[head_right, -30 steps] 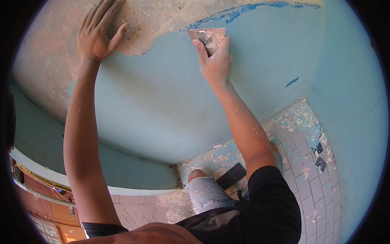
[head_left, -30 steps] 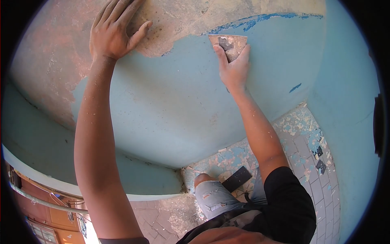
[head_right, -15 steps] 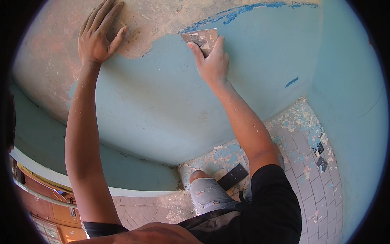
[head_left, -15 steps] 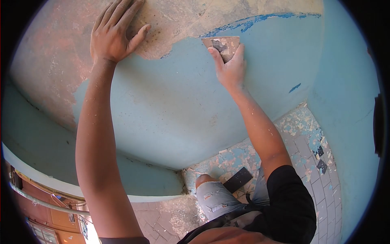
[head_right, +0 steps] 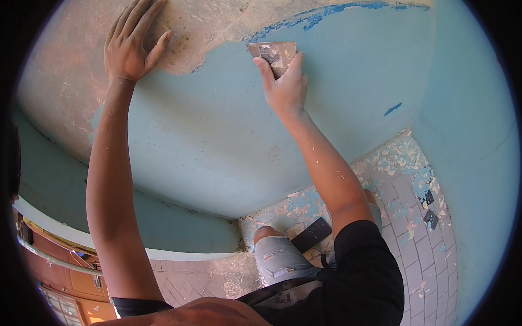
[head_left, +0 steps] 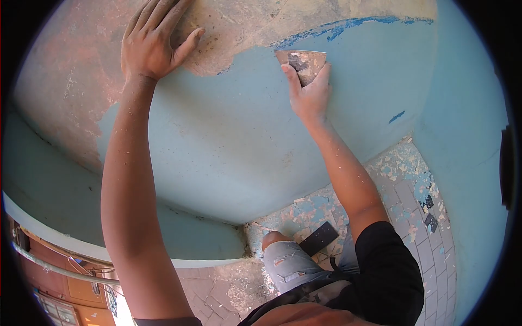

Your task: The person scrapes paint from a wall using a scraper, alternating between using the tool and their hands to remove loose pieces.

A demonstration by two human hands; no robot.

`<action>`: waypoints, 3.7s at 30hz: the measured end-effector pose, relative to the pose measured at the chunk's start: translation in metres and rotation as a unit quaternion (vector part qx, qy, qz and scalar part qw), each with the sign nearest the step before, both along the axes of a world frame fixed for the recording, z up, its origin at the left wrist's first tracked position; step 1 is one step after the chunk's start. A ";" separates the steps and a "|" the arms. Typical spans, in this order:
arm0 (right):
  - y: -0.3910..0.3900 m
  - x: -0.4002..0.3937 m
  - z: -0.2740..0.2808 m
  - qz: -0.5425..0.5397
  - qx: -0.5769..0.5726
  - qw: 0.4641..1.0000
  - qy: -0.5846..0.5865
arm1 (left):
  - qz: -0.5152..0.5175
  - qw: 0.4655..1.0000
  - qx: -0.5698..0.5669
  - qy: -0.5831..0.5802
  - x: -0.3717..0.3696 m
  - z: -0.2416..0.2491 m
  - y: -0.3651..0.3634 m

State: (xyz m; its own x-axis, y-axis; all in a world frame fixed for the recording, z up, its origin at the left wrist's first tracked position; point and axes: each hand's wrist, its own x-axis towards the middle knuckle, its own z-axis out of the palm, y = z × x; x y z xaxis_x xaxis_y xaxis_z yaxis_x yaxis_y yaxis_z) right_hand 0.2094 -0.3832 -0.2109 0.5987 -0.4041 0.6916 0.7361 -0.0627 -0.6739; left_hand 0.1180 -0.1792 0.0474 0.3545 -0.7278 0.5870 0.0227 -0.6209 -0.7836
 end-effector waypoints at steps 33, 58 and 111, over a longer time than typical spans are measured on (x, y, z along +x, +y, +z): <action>0.012 -0.019 0.004 0.015 0.019 0.999 0.028 | 0.016 1.000 -0.023 0.011 -0.004 -0.001 -0.003; 0.006 -0.009 -0.001 0.010 0.042 0.998 0.034 | -0.010 1.000 -0.002 -0.004 0.000 0.000 -0.002; -0.044 -0.213 -0.403 0.266 -0.198 0.747 0.576 | 0.165 0.973 -0.037 0.157 0.032 -0.210 -0.076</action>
